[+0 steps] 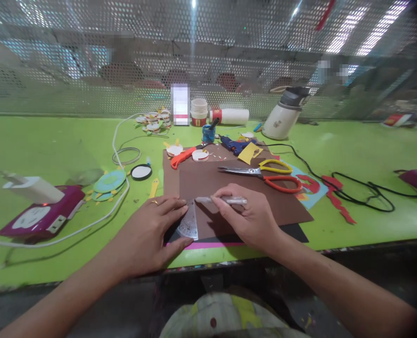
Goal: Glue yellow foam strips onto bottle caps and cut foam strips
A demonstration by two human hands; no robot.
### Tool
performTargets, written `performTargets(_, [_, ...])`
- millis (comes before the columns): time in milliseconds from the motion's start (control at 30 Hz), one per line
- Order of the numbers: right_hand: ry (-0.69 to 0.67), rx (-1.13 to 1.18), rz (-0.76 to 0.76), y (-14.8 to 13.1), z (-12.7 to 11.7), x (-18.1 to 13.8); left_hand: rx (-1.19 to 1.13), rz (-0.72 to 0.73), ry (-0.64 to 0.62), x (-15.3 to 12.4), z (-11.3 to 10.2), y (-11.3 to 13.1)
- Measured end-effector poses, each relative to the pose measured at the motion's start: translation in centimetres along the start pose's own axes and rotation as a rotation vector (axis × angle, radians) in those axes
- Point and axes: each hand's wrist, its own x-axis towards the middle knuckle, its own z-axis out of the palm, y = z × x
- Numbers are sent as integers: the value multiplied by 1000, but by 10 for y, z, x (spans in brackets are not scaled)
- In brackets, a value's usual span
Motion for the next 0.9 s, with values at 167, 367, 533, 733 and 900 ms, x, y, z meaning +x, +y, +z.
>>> performTargets(167, [-2, -4, -5, -2, -1, -1, 5, -5, -7, 1, 1, -1])
performTargets(367, [-9, -9, -8, -7, -3, -5, -4, -14, -21, 1, 1, -1])
performTargets(533, [-23, 25, 0, -13, -7, -12, -1, 6, -14, 2, -1, 0])
performTargets(733, [-36, 36, -20, -24, -12, -21, -16, -11, -38, 1, -1, 0])
performTargets(900, [-35, 24, -82, -31, -15, -28, -6, -4, -40, 2, -3, 1])
